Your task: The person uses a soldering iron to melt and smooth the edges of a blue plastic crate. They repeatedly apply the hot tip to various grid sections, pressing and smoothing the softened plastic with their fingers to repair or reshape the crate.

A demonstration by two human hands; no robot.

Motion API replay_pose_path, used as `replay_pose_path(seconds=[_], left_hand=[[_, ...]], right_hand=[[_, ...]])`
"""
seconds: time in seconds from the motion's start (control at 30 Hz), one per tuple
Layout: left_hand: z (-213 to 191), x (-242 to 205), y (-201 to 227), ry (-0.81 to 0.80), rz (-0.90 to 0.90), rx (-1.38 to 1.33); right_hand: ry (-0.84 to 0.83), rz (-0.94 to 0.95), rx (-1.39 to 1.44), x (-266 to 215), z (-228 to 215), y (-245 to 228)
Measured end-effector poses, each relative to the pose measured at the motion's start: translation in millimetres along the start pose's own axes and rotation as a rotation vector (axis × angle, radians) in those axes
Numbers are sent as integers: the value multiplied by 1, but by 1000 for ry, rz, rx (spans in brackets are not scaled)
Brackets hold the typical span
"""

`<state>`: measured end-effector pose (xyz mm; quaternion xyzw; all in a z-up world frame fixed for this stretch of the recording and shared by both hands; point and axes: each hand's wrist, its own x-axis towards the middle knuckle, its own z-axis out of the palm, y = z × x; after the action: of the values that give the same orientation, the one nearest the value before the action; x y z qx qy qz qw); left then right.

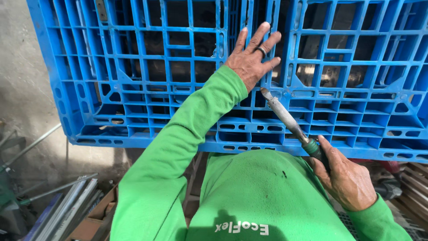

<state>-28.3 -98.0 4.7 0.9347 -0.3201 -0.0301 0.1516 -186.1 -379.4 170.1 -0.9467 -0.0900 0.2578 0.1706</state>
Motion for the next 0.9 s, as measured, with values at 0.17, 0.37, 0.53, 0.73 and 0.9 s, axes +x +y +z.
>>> replay_pose_path(seconds=[0.17,0.37,0.53,0.73,0.9], left_hand=[[4,21,-5,-235,222,136],[11,53,-12,-338,278,209],[3,51,-20,-254,401,166],[4,47,-17,-305,420,170],[8,52,-10,-257,396,187]], right_hand=[[6,45,184,-8,11,8],[-60,171,188,-5,22,7],[-82,264,165,-5,32,6],[-49,324,356,-13,39,12],[26,287,379,-24,36,10]])
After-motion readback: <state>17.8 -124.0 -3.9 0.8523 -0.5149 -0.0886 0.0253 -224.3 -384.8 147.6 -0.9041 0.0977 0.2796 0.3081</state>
